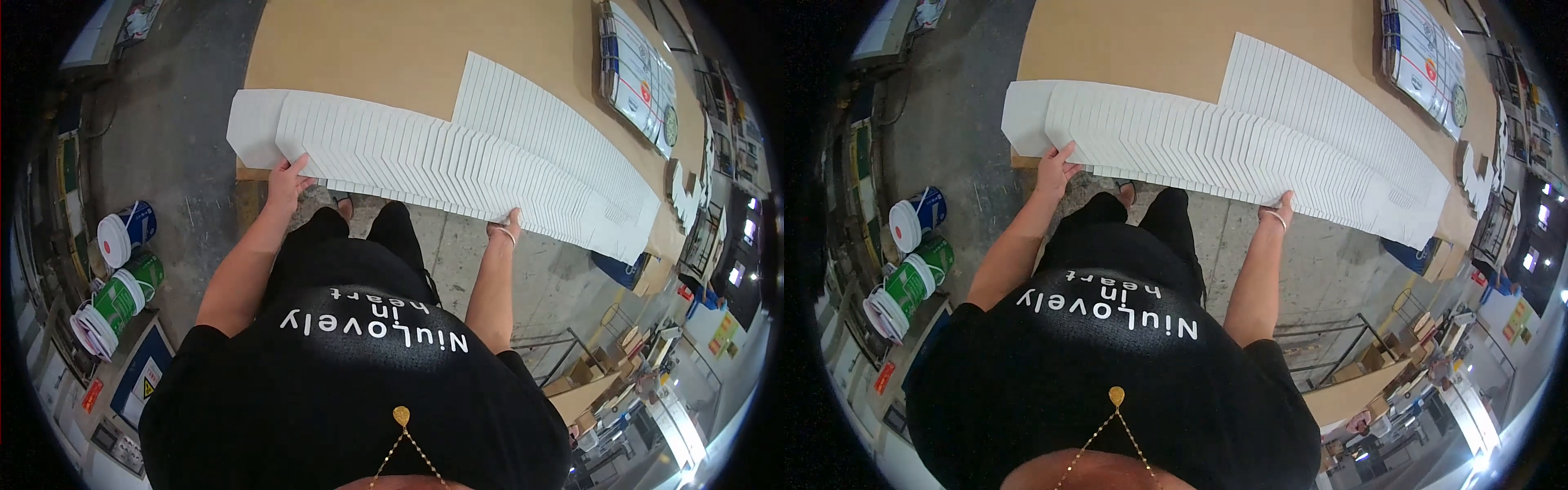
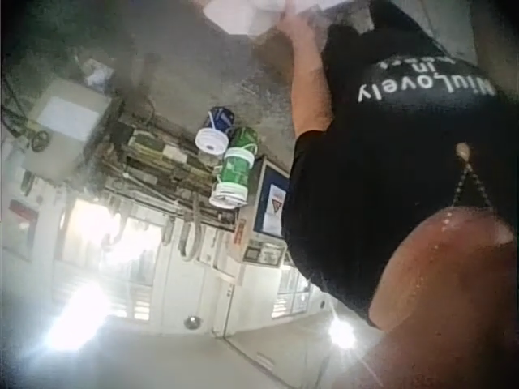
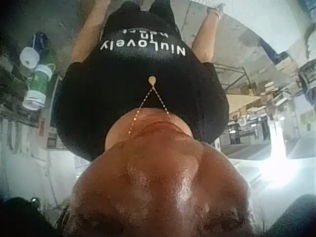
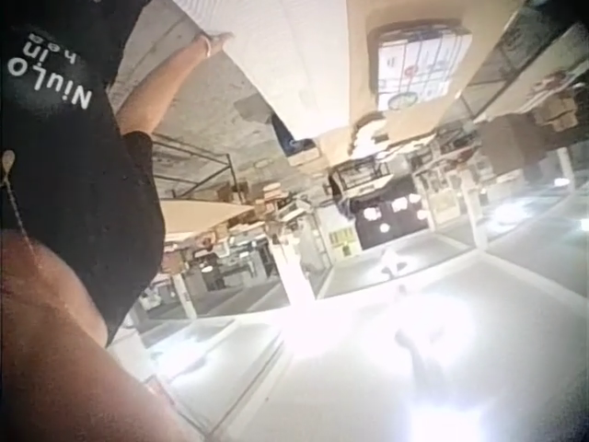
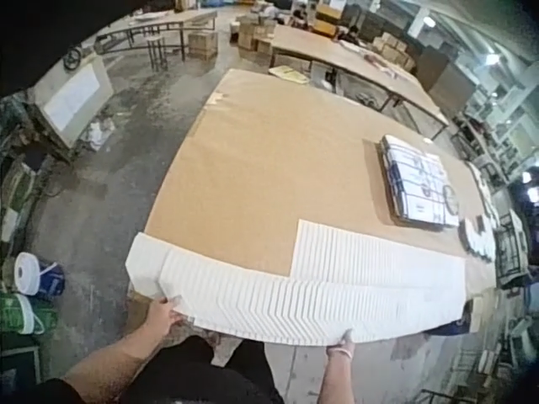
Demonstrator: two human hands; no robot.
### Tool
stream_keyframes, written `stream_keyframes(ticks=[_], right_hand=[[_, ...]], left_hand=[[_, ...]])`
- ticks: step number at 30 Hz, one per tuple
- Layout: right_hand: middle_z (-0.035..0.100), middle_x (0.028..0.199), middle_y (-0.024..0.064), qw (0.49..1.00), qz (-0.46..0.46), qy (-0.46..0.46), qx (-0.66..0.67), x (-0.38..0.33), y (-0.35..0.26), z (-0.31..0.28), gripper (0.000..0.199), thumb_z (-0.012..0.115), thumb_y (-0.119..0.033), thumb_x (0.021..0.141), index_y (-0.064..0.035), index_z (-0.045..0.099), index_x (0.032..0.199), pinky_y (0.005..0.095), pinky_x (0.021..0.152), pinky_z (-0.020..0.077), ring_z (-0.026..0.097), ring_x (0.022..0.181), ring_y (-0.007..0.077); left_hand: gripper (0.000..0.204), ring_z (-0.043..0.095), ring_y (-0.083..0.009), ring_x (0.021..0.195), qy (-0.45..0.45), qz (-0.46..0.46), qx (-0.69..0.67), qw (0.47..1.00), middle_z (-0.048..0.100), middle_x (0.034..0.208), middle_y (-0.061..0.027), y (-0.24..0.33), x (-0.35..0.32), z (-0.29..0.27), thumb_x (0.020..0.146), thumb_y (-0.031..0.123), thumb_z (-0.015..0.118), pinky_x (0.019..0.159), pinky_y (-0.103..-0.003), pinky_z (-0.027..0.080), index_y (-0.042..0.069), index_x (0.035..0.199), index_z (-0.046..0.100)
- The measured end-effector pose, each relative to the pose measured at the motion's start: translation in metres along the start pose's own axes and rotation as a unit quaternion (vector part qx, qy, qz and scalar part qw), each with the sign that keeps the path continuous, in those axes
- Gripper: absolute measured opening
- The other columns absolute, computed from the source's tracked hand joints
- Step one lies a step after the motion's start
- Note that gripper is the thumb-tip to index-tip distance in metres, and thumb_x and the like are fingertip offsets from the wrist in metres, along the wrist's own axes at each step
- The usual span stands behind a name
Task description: Organizing and stacking pre-cut cardboard sheets on a industrial work table.
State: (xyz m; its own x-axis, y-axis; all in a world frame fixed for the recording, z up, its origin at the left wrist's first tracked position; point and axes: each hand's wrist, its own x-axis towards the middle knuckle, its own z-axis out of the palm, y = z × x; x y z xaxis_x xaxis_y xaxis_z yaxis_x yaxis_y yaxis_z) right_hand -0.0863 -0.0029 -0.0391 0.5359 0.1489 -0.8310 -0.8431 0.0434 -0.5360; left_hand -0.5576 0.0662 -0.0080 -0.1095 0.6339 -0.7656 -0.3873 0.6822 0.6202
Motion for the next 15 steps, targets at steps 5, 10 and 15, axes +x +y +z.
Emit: stream_keyframes(ticks=[5,10,15], right_hand=[[0.053,0.127,0.0103,1.0,-0.01,-0.013,0.015,-0.003,-0.0025,0.0017,0.044,0.059,-0.024,0.089,-0.0069,0.046,0.127,0.0494,0.098,0.042,0.05,0.117,0.0305],[0.053,0.127,0.0112,1.0,0.009,-0.011,0.011,0.0012,-0.0034,0.0036,0.04,0.058,-0.022,0.09,-0.0063,0.048,0.126,0.0496,0.099,0.0415,0.049,0.118,0.0305],[0.054,0.126,0.0109,1.0,0.001,-0.004,-0.031,0.004,-0.0015,0.0041,0.037,0.057,-0.022,0.09,-0.0058,0.05,0.123,0.049,0.097,0.0426,0.052,0.115,0.0303]], left_hand=[[0.034,0.063,-0.0176,0.088,0.012,0.001,-0.025,1.0,0.063,0.102,-0.0045,-0.0027,0.0026,0.0035,0.083,0.023,0.068,0.075,-0.032,0.051,0.009,0.111,0.056],[0.034,0.063,-0.0199,0.088,0.018,0.0,-0.019,1.0,0.062,0.104,-0.0064,0.0004,0.0028,0.0036,0.083,0.022,0.068,0.076,-0.033,0.051,0.007,0.11,0.055],[0.032,0.064,-0.0219,0.084,0.032,0.013,-0.02,0.999,0.062,0.105,-0.008,-0.0036,0.0026,0.0039,0.083,0.022,0.067,0.074,-0.033,0.052,0.005,0.108,0.056]])
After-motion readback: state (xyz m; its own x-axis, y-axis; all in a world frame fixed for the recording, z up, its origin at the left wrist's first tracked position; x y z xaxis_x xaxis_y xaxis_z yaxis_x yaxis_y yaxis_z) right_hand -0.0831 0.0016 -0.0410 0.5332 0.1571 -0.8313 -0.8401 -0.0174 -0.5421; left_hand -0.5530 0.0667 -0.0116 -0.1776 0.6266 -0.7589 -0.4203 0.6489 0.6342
